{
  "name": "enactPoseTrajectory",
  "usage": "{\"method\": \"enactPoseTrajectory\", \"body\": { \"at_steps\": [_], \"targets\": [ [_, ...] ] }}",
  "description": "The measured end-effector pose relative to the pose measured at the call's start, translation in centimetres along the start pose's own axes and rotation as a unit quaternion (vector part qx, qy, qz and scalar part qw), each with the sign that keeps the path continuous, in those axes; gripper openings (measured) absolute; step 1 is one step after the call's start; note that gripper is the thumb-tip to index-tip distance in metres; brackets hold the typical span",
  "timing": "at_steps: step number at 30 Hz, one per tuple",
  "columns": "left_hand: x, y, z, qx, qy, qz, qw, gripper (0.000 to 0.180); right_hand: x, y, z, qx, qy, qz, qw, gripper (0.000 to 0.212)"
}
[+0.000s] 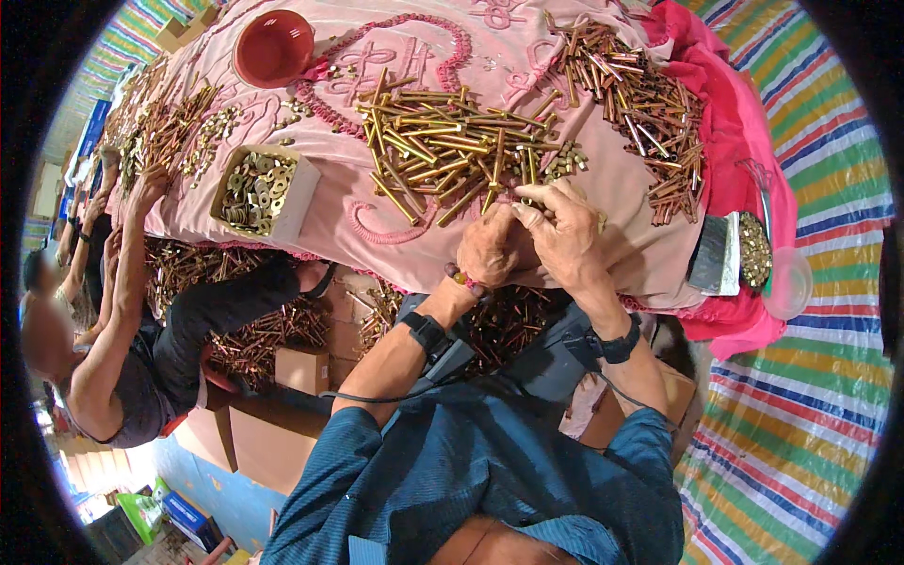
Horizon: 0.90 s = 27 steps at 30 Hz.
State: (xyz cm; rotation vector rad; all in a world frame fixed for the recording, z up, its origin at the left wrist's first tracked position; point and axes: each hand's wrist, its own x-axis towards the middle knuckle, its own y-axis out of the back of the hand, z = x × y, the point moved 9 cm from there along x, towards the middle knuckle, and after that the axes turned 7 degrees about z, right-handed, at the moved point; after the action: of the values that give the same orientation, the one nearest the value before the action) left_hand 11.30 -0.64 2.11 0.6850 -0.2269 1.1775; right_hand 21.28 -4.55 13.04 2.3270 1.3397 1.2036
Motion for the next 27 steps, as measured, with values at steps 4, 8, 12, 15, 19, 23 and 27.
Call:
{"method": "enactPoseTrajectory", "body": {
  "at_steps": [4,8,12,15,19,23,27],
  "targets": [
    [0.1,0.4,0.4,-0.031,-0.013,0.012,0.999,0.025,-0.4,-0.5,1.1,0.054,-0.067,0.019,0.996,0.016],
    [0.2,0.8,0.2,-0.035,-0.003,0.023,0.999,0.024,-0.3,-0.4,1.8,0.068,-0.095,0.038,0.992,0.021],
    [0.3,0.3,0.6,-0.022,-0.007,-0.004,1.000,0.032,-0.1,0.4,0.9,0.026,-0.072,0.018,0.997,0.022],
    [0.3,0.3,0.6,-0.049,-0.020,0.012,0.999,0.026,0.1,0.6,-0.2,-0.022,-0.051,-0.003,0.998,0.023],
    [0.1,0.1,0.0,-0.021,-0.027,0.013,0.999,0.026,0.3,0.4,-0.4,-0.058,-0.022,-0.014,0.998,0.021],
    [0.3,0.2,0.5,-0.013,-0.015,0.013,1.000,0.019,0.4,0.3,-0.3,-0.013,0.023,-0.031,0.999,0.011],
    [0.4,0.7,1.1,0.001,-0.025,0.016,1.000,0.013,0.2,0.4,-0.4,0.025,0.029,-0.067,0.997,0.012]
  ]
}}
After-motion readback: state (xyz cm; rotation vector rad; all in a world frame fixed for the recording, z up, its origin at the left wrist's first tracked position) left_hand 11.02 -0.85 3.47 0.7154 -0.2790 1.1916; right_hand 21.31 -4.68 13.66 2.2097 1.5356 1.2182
